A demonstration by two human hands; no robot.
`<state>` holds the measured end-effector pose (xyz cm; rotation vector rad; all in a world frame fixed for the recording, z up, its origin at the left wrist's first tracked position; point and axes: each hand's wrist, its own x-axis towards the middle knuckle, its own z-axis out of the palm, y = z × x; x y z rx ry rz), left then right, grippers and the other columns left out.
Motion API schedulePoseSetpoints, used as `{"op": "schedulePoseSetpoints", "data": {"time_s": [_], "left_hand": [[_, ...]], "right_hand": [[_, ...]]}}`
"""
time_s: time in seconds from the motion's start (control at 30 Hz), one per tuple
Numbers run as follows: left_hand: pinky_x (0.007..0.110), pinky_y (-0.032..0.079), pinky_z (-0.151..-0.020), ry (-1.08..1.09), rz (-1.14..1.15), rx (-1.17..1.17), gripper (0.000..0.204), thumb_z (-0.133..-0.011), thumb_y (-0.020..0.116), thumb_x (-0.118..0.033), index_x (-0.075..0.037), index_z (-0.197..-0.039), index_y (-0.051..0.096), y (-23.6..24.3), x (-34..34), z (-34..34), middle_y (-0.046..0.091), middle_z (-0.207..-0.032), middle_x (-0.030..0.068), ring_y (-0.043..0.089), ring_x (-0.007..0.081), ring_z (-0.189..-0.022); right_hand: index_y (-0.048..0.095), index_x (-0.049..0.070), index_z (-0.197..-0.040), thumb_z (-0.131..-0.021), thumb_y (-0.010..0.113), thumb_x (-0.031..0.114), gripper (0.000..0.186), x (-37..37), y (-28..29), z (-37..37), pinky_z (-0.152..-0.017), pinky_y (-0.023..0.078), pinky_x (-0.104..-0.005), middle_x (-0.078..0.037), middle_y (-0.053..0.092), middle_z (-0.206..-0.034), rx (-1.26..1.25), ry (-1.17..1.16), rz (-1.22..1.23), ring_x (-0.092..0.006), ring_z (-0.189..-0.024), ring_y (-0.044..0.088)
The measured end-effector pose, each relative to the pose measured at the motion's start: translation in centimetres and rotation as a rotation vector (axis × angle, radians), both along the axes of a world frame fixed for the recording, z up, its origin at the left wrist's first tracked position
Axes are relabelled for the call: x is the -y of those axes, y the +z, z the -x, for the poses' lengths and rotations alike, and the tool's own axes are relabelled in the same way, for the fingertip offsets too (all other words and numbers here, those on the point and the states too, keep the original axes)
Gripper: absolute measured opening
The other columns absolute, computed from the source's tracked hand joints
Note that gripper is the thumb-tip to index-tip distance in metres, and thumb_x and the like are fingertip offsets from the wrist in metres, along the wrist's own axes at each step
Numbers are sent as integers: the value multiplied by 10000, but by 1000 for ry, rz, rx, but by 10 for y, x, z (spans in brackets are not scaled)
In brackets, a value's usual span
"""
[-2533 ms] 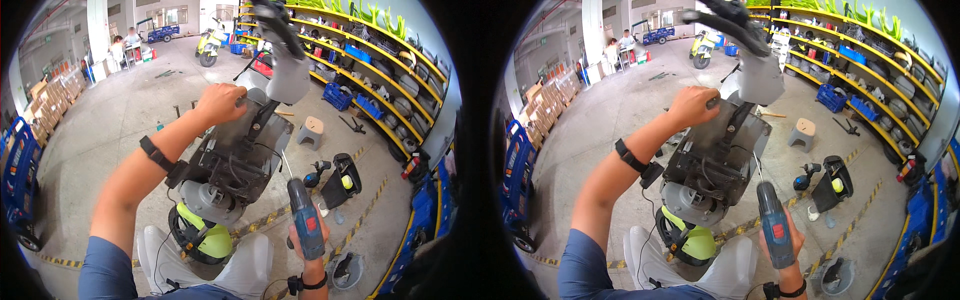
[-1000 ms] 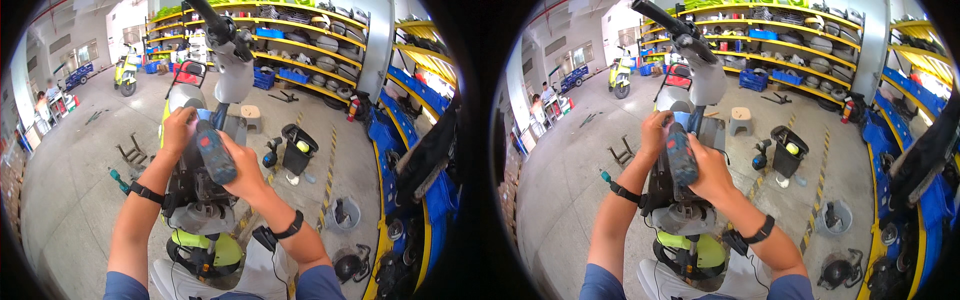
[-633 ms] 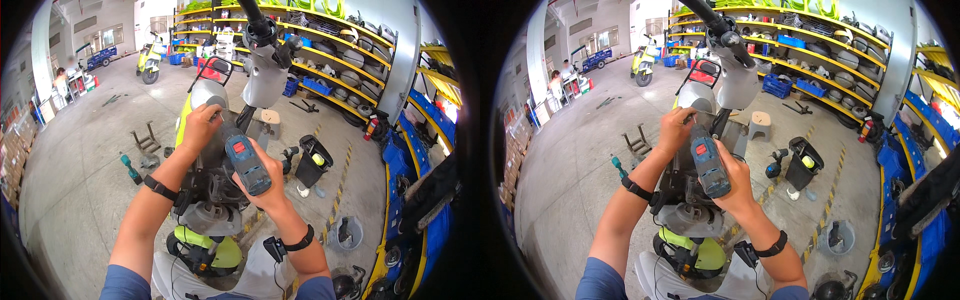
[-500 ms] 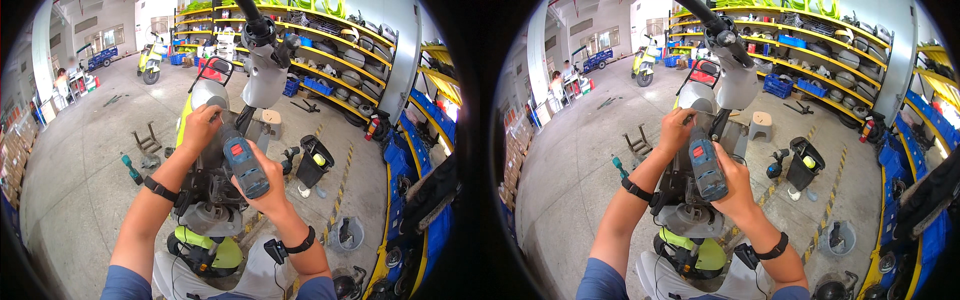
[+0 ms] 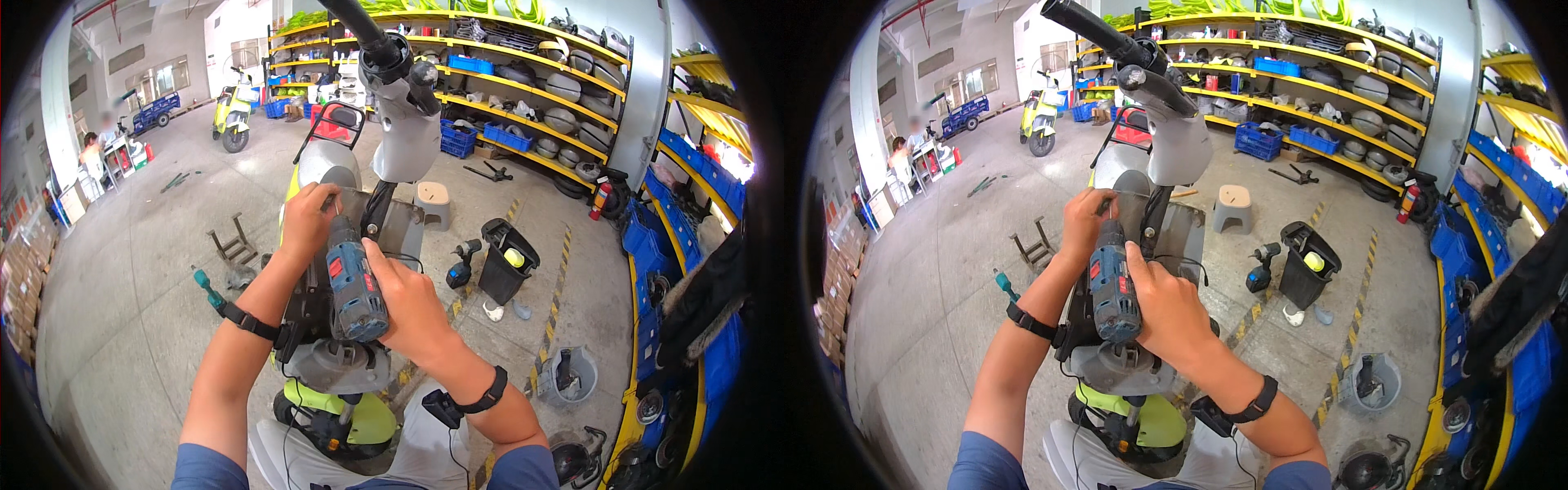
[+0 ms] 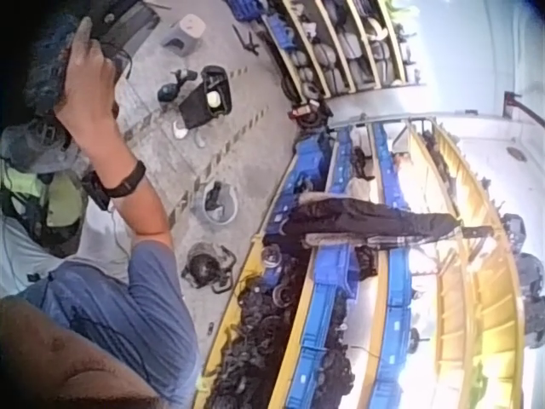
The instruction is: Disassembling and reassembling the front casing and handle assembly of an electric scooter using an electric drill.
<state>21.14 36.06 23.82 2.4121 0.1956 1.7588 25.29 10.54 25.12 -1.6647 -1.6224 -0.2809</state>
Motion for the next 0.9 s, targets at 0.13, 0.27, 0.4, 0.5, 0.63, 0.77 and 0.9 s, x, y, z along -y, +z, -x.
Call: {"op": "schedulePoseSetpoints", "data": {"time_s": [0.13, 0.27, 0.4, 0.5, 0.63, 0.77, 0.9], "left_hand": [[352, 507, -649, 21, -2, -25, 241, -734, 753, 11, -52, -962, 705, 2, 4, 3, 663, -803, 110, 660, 277, -712], [360, 501, -645, 14, -49, 9, 240, -738, 744, 15, -50, -966, 706, 4, 7, 2, 656, -809, 120, 650, 298, -711], [381, 498, -643, -43, -7, 17, 269, -731, 726, 13, -57, -990, 700, 5, 6, 7, 638, -811, 138, 641, 329, -723], [392, 497, -642, -32, -20, 7, 284, -727, 717, 14, -57, -1002, 695, 7, 7, 9, 623, -804, 147, 637, 342, -726], [400, 493, -639, 11, -38, -4, 290, -731, 708, 21, -60, -1009, 695, 6, 10, 7, 611, -802, 152, 628, 352, -721], [403, 494, -640, -20, -47, 8, 274, -746, 718, 9, -61, -1010, 697, 4, 9, 5, 610, -808, 151, 627, 351, -719], [421, 521, -668, 71, -47, -69, 178, -812, 732, -64, -57, -982, 682, 1, 7, 2, 653, -854, 135, 661, 359, -774]], "right_hand": [[436, -67, -1407, -724, 760, 112, 777, -1, 1, 2, -762, 540, -486, -260, 654, -1005, -106, 7, -95, -450, -880, 668], [453, -73, -1394, -721, 766, 117, 766, -5, 0, -5, -766, 537, -489, -263, 657, -1001, -191, 100, -182, -452, -882, 669], [449, -62, -1398, -709, 774, 101, 779, -4, 14, 10, -793, 539, -476, -258, 666, -1034, -100, -1, -30, -444, -919, 668], [463, -56, -1391, -705, 774, 87, 766, -3, 16, 14, -814, 536, -472, -259, 670, -1060, -61, -63, 33, -442, -956, 661], [448, -54, -1404, -707, 777, 94, 784, 3, 14, 13, -820, 531, -477, -261, 665, -1066, -74, -56, 43, -451, -960, 653], [383, -37, -1437, -711, 771, 106, 836, 6, 10, 5, -776, 544, -500, -253, 654, -1013, -34, -33, -22, -450, -882, 667], [386, -15, -1451, -692, 782, 98, 863, 25, 4, -3, -790, 538, -500, -251, 638, -1056, -41, 3, -2, -444, -930, 655]]}}
